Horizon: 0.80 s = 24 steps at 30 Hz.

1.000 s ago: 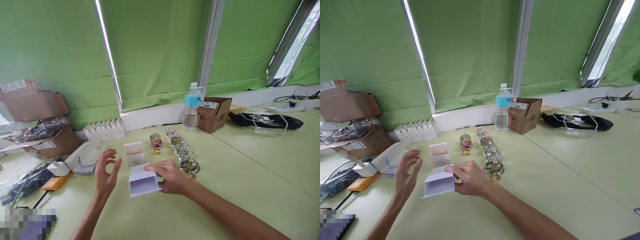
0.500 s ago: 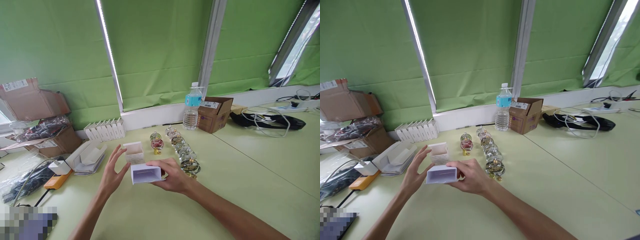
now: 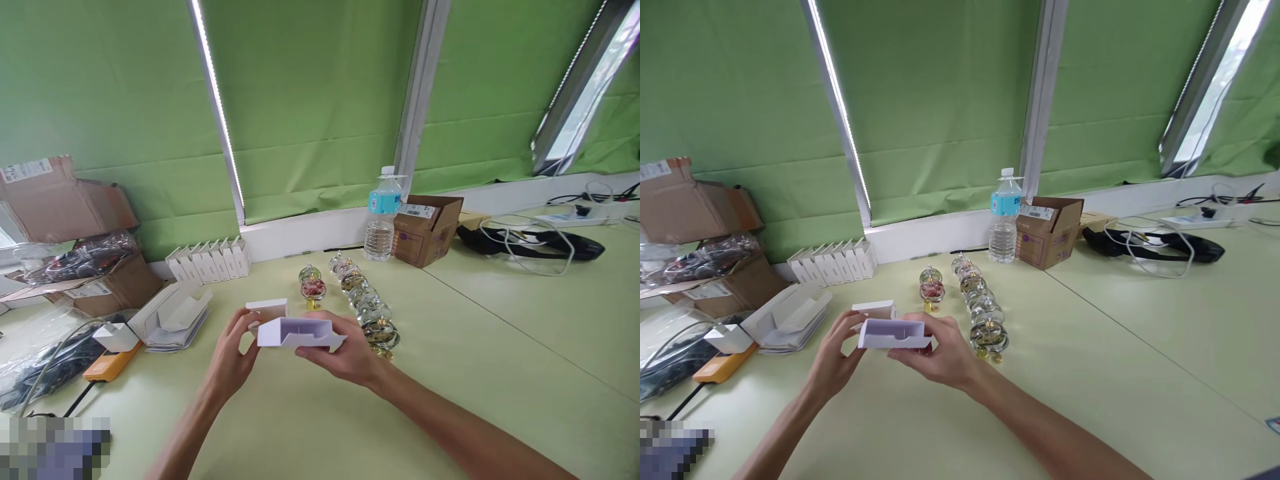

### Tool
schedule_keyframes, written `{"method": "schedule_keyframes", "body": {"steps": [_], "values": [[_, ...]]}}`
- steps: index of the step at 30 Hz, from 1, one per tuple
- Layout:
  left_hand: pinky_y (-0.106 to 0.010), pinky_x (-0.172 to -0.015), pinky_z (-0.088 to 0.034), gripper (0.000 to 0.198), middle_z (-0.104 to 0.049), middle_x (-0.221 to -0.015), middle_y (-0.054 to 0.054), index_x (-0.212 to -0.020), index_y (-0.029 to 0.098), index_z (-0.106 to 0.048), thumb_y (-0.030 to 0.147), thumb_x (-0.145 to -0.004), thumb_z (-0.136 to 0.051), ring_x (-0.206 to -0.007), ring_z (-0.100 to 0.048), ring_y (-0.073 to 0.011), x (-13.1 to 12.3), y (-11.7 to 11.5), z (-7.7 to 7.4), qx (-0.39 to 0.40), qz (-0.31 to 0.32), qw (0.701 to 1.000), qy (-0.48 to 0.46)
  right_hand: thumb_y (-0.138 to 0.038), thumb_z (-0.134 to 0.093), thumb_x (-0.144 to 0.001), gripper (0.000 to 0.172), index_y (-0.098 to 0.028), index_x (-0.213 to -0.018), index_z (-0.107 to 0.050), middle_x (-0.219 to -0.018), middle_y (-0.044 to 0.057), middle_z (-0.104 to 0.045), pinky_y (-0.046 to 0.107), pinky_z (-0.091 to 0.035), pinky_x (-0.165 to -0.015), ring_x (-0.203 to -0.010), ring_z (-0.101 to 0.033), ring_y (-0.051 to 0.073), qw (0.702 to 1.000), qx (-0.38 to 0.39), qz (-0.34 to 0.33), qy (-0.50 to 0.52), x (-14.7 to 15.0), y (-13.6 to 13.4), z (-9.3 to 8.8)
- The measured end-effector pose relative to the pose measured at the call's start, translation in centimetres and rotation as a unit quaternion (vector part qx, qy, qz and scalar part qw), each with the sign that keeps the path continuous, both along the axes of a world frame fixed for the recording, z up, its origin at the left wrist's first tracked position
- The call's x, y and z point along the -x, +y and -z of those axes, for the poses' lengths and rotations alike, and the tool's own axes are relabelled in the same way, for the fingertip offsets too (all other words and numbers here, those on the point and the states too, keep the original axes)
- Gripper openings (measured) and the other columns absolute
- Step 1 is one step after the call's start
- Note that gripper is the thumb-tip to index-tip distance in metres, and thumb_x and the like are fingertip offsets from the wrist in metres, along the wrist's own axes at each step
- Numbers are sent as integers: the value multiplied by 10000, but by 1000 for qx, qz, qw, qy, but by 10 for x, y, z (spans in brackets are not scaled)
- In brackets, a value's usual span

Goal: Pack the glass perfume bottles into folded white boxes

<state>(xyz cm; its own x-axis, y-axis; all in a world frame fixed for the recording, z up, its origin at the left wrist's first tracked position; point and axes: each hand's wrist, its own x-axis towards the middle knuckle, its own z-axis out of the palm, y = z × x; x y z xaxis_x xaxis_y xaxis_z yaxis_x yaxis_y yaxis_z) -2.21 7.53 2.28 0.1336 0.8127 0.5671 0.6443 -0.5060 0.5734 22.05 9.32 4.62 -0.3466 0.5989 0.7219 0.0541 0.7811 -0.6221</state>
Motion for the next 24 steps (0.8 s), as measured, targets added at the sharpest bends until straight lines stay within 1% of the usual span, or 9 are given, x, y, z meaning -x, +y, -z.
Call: {"method": "schedule_keyframes", "body": {"steps": [4, 6, 8, 11, 14, 17, 20, 23, 24], "values": [[-312, -864, -548, 272, -568, -1181, -69, -1206, 284, -562, 230, -942, -523, -1054, -581, -182, -6, -6, -7, -1, 43, 999, 10, -340, -781, -775, 288, -197, -1015, -709, -775, 21, -693, 251, -505, -506, -566, -587, 134, 994, 86, 0, 62, 1, 2, -1], [-293, -828, -550, 271, -576, -1138, -58, -1212, 284, -562, 251, -945, -538, -1003, -585, -171, -7, -7, -7, 2, 38, 999, 15, -338, -776, -778, 229, -190, -946, -729, -768, 29, -683, 254, -501, -508, -590, -595, 143, 990, 114, -8, 85, 1, 5, -1], [-284, -797, -546, 236, -588, -1080, -47, -1175, 271, -574, 271, -940, -556, -958, -592, -168, -7, -7, -6, 3, 23, 999, 24, -338, -770, -783, 193, -185, -895, -735, -745, 30, -676, 249, -490, -497, -592, -592, 144, 985, 133, -12, 106, 1, 6, -1], [-281, -778, -531, 195, -614, -1030, -36, -1119, 255, -585, 286, -927, -582, -921, -610, -171, -7, -6, -4, -12, 5, 999, 38, -328, -775, -779, 210, -189, -930, -733, -762, 30, -683, 241, -477, -482, -576, -580, 133, 981, 145, -17, 127, 0, 6, 0], [-274, -785, -522, 242, -648, -1077, -37, -1152, 260, -576, 277, -913, -608, -952, -633, -180, -10, -8, -5, -28, 15, 999, 41, -312, -780, -778, 222, -196, -963, -737, -832, 40, -695, 240, -487, -510, -603, -584, 128, 983, 151, -35, 102, 0, 3, 0], [-282, -813, -522, 295, -673, -1123, -37, -1205, 277, -563, 270, -913, -610, -979, -651, -188, -14, -11, -8, -30, 32, 998, 34, -313, -760, -801, 216, -204, -985, -732, -849, 38, -696, 235, -491, -520, -620, -592, 127, 982, 168, -55, 68, 1, 2, 1], [-299, -830, -528, 332, -695, -1124, -30, -1225, 287, -552, 284, -901, -629, -990, -666, -197, -16, -14, -8, -20, 26, 999, 28, -330, -759, -802, 207, -208, -967, -727, -876, 35, -697, 229, -497, -517, -631, -603, 126, 980, 177, -48, 72, 3, 3, 2], [-306, -830, -539, 329, -713, -1086, -17, -1200, 288, -538, 301, -889, -648, -998, -679, -198, -16, -14, -6, 1, 8, 1000, 13, -351, -745, -814, 167, -191, -857, -727, -790, 24, -691, 224, -491, -499, -579, -593, 117, 980, 182, -43, 70, 3, 8, 3], [-309, -841, -542, 330, -713, -1084, -14, -1193, 289, -531, 304, -886, -652, -1005, -680, -195, -15, -14, -5, 6, 6, 1000, 3, -357, -741, -818, 173, -190, -863, -727, -764, 21, -689, 225, -489, -493, -563, -587, 116, 980, 182, -41, 64, 2, 9, 3]]}}
